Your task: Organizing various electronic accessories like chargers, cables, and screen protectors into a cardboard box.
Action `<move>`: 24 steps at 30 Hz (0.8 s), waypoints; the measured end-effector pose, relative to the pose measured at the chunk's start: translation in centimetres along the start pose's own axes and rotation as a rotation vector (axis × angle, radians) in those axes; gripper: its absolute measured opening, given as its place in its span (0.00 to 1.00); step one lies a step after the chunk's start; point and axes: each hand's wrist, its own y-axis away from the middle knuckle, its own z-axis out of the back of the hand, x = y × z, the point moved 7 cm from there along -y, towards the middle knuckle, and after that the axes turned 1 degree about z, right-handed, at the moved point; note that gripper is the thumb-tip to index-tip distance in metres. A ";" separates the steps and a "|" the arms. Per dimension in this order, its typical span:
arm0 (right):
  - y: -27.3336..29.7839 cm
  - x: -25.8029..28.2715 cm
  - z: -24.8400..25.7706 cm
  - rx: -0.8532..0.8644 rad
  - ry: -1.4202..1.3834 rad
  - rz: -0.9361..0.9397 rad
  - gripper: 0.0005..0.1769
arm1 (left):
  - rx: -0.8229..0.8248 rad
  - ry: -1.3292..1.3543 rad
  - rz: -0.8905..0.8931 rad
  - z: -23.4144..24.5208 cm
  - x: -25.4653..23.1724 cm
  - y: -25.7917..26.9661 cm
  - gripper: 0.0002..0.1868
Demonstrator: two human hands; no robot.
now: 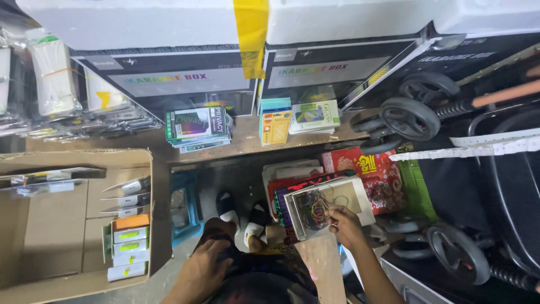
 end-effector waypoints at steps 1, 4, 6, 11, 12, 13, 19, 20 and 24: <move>0.5 0.4 -0.8 0.000 -0.002 0.004 0.09 | -0.001 -0.002 -0.004 0.2 -0.2 -0.3 0.24; 1.8 0.9 -2.4 0.011 0.033 0.002 0.12 | 0.095 0.023 0.022 -0.4 -0.7 -0.8 0.24; 1.9 0.6 -2.6 -0.001 0.177 0.025 0.17 | 0.041 0.028 -0.043 -0.2 -1.7 -0.9 0.23; 4.4 1.8 -4.6 0.026 0.400 0.064 0.23 | 0.062 0.004 -0.097 -0.5 -3.4 -2.0 0.22; 5.1 2.0 -5.2 0.045 0.437 0.061 0.24 | 0.079 0.003 -0.088 -0.6 -3.6 -2.2 0.22; 5.4 2.0 -5.5 0.046 0.438 0.061 0.24 | 0.078 0.004 -0.087 -0.6 -3.9 -2.5 0.22; 8.5 3.3 -11.2 0.234 0.604 0.153 0.23 | 0.030 0.152 -0.214 0.3 -8.1 -4.2 0.24; 9.9 3.7 -13.4 0.315 0.637 0.142 0.22 | -0.039 0.100 -0.378 0.8 -9.9 -4.1 0.30; 13.7 4.4 -19.5 0.535 0.606 0.098 0.18 | 0.049 0.231 -0.452 -1.0 -10.6 -5.2 0.34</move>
